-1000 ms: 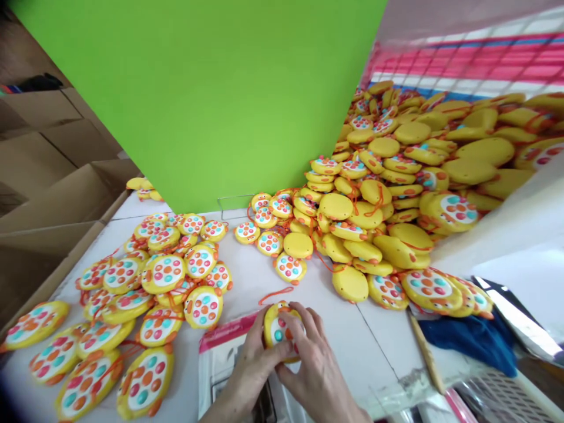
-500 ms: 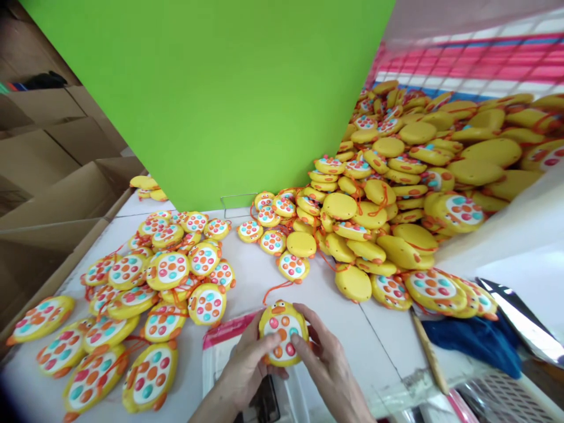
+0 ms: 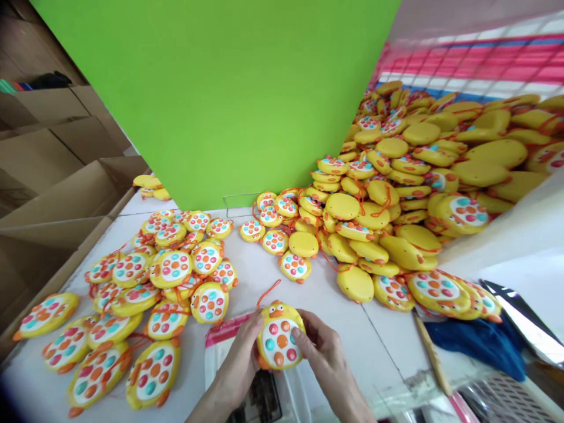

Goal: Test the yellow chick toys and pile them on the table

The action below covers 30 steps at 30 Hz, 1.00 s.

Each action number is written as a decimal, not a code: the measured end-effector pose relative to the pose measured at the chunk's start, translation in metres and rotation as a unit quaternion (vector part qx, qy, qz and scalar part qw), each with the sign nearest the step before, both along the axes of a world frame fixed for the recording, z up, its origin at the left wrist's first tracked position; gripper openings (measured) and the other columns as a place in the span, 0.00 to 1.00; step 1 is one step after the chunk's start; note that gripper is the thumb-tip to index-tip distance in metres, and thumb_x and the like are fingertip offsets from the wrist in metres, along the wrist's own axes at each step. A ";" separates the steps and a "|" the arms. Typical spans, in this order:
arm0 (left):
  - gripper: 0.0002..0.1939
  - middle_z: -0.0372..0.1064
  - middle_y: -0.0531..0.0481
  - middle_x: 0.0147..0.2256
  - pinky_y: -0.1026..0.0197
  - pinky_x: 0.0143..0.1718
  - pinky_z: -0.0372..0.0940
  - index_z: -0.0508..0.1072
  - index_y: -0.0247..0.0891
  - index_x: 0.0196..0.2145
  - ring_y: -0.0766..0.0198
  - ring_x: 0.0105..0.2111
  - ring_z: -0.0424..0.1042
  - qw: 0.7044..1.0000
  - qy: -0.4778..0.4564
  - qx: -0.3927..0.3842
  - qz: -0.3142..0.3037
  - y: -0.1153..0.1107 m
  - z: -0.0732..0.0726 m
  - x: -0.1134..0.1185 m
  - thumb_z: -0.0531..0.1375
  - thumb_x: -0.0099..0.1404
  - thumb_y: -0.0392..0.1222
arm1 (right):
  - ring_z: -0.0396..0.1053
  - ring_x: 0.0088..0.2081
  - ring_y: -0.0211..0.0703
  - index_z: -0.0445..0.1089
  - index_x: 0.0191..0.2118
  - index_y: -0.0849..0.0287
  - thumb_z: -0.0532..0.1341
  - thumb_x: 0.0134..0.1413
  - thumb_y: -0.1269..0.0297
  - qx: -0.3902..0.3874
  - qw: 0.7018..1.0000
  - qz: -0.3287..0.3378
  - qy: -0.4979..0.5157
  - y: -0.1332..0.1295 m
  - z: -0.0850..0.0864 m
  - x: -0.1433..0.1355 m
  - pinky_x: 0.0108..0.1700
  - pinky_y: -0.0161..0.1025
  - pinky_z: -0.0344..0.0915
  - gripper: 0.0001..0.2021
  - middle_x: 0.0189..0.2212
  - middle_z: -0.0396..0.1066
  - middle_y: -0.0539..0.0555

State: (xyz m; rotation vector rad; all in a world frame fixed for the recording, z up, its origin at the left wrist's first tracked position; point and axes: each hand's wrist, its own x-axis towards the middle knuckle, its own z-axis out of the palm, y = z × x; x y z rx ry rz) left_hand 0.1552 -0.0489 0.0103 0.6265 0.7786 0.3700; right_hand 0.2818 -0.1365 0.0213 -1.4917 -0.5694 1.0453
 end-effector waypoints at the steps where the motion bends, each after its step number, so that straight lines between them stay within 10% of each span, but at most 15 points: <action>1: 0.30 0.65 0.40 0.50 0.65 0.23 0.67 0.61 0.38 0.55 0.53 0.42 0.70 1.000 -0.011 0.001 -0.006 -0.001 0.001 0.000 0.57 0.60 0.56 | 0.71 0.42 0.51 0.70 0.45 0.59 0.62 0.49 0.51 0.001 1.000 -0.004 0.008 0.001 0.002 0.000 0.41 0.42 0.69 0.21 0.42 0.74 0.59; 10: 0.34 0.65 0.38 0.49 0.65 0.22 0.67 0.55 0.39 0.58 0.56 0.38 0.72 0.999 -0.022 0.024 -0.024 -0.003 0.006 -0.001 0.59 0.58 0.54 | 0.70 0.34 0.42 0.71 0.43 0.58 0.62 0.50 0.51 -0.037 0.991 -0.024 0.124 0.003 -0.012 -0.003 0.35 0.36 0.67 0.19 0.34 0.74 0.53; 30: 0.43 0.67 0.40 0.49 0.63 0.30 0.67 0.52 0.42 0.58 0.53 0.39 0.73 0.996 -0.063 0.010 -0.058 -0.001 0.008 -0.008 0.66 0.48 0.35 | 0.70 0.32 0.45 0.66 0.46 0.58 0.59 0.49 0.44 -0.049 0.998 -0.014 0.042 0.005 -0.013 -0.002 0.31 0.38 0.67 0.25 0.28 0.70 0.52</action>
